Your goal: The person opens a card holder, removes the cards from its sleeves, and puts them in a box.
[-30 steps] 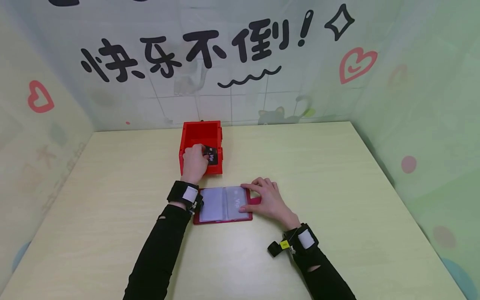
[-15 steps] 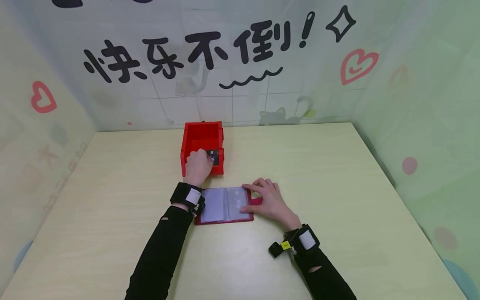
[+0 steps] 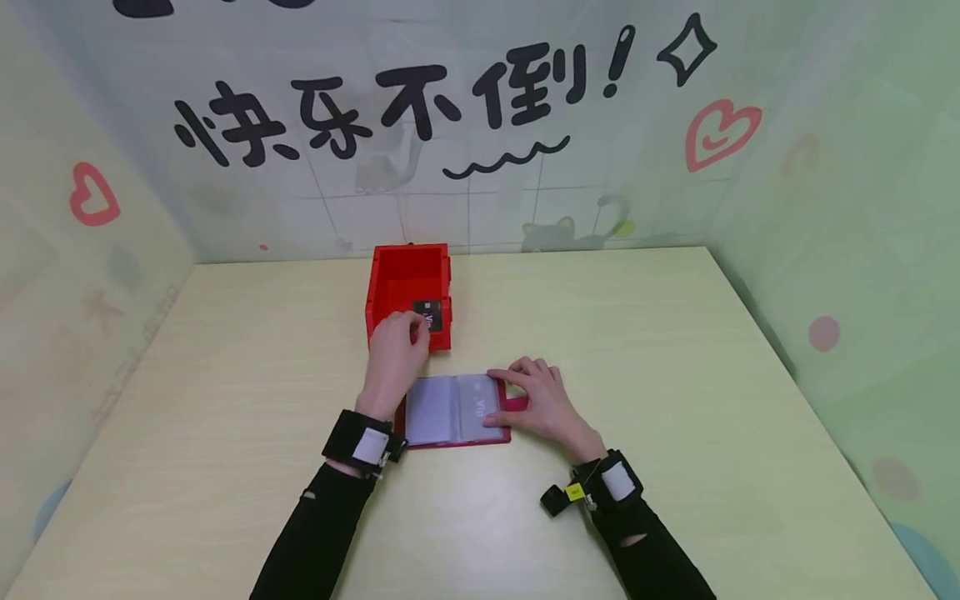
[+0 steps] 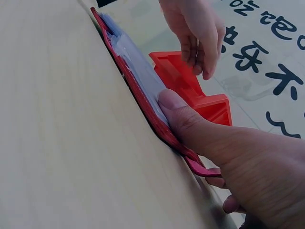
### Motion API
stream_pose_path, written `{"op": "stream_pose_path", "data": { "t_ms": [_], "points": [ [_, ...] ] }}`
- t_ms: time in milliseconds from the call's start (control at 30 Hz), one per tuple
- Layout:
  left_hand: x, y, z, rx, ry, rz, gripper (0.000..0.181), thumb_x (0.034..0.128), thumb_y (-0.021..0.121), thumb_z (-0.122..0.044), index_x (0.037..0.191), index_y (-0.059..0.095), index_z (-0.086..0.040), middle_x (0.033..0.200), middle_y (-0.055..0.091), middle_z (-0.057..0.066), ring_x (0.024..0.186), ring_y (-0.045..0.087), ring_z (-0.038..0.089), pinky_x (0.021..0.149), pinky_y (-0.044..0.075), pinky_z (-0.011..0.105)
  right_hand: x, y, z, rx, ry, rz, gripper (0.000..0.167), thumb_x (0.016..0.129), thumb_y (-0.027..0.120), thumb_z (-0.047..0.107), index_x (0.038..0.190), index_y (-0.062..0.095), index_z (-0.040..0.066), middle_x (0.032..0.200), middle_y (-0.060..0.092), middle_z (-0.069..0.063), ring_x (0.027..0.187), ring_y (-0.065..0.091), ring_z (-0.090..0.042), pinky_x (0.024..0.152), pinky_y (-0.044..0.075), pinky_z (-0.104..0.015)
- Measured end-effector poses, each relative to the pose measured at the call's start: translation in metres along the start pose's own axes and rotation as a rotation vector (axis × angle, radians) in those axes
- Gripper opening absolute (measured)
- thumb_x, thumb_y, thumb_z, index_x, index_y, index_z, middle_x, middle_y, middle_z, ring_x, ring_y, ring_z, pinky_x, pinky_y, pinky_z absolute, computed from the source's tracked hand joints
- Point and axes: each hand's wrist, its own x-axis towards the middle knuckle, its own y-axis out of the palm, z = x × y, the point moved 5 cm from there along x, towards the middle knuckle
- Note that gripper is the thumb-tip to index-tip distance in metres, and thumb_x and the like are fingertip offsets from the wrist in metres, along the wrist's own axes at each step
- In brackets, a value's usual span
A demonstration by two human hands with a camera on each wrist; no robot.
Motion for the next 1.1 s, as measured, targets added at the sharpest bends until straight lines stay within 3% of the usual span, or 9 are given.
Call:
{"op": "stream_pose_path", "data": {
  "t_ms": [100,233,367,467,667,800,933,1100],
  "points": [
    [-0.021,0.004,-0.001,-0.076,0.02,0.097,0.022,0.0943,0.068,-0.016,0.112,0.072,-0.003,0.091,0.071,0.012,0.078,0.059,0.023,0.072,0.055,0.032,-0.001,-0.002,0.0,-0.002,-0.001,-0.011,0.071,0.072,0.086,0.048,0.135,0.065,0.024,0.112,0.057,-0.003,0.113,0.048,-0.022,0.095,0.034,-0.043],
    [-0.041,0.017,0.0,-0.125,0.049,0.286,0.02,0.0914,0.073,-0.015,0.109,0.072,-0.006,0.084,0.067,0.006,0.074,0.057,0.016,0.069,0.05,0.024,-0.002,-0.004,-0.002,-0.003,-0.003,-0.026,0.07,0.072,0.087,0.048,0.134,0.065,0.024,0.111,0.058,-0.002,0.112,0.048,-0.022,0.095,0.034,-0.044],
    [-0.052,0.025,0.002,-0.137,0.057,0.433,0.035,0.0855,0.08,-0.015,0.117,0.068,-0.007,0.085,0.063,0.003,0.076,0.055,0.015,0.069,0.047,0.023,-0.002,-0.004,-0.004,0.01,0.01,-0.024,0.07,0.073,0.087,0.047,0.135,0.064,0.023,0.111,0.057,-0.002,0.112,0.048,-0.022,0.096,0.034,-0.044],
    [-0.054,0.028,0.004,-0.134,0.048,0.498,0.051,0.081,0.084,-0.016,0.126,0.064,-0.007,0.09,0.061,0.003,0.081,0.054,0.015,0.071,0.046,0.024,-0.002,-0.003,-0.005,0.025,0.015,-0.024,0.069,0.073,0.087,0.045,0.135,0.064,0.023,0.111,0.058,-0.002,0.111,0.047,-0.021,0.097,0.033,-0.044],
    [-0.056,0.032,0.009,-0.114,0.026,0.516,0.064,0.0788,0.086,-0.015,0.135,0.057,-0.008,0.093,0.058,0.003,0.088,0.052,0.017,0.073,0.045,0.027,0.002,0.0,-0.003,0.043,0.029,-0.012,0.066,0.074,0.087,0.044,0.131,0.063,0.023,0.11,0.058,-0.002,0.111,0.048,-0.021,0.097,0.033,-0.044],
    [-0.056,0.033,0.012,-0.118,0.007,0.512,0.067,0.0784,0.086,-0.015,0.137,0.056,-0.008,0.094,0.057,0.003,0.09,0.052,0.017,0.074,0.045,0.027,0.005,-0.002,0.0,0.094,0.051,-0.023,0.054,0.077,0.086,0.041,0.122,0.065,0.02,0.104,0.058,-0.001,0.107,0.049,-0.023,0.094,0.031,-0.044],
    [-0.056,0.034,0.013,-0.129,-0.008,0.516,0.069,0.0782,0.087,-0.015,0.139,0.054,-0.009,0.094,0.057,0.004,0.09,0.052,0.018,0.074,0.045,0.027,0.007,-0.006,0.001,0.263,0.073,-0.041,0.034,0.085,0.081,0.029,0.112,0.066,0.014,0.1,0.062,-0.004,0.101,0.05,-0.023,0.093,0.032,-0.04],
    [-0.055,0.033,0.017,-0.147,-0.015,0.504,0.065,0.079,0.086,-0.015,0.136,0.055,-0.009,0.094,0.058,0.005,0.088,0.052,0.017,0.073,0.044,0.026,0.006,-0.004,0.002,0.486,0.106,0.008,0.023,0.093,0.072,0.023,0.11,0.071,0.007,0.101,0.063,-0.01,0.094,0.052,-0.02,0.078,0.049,-0.027]
  ]
}}
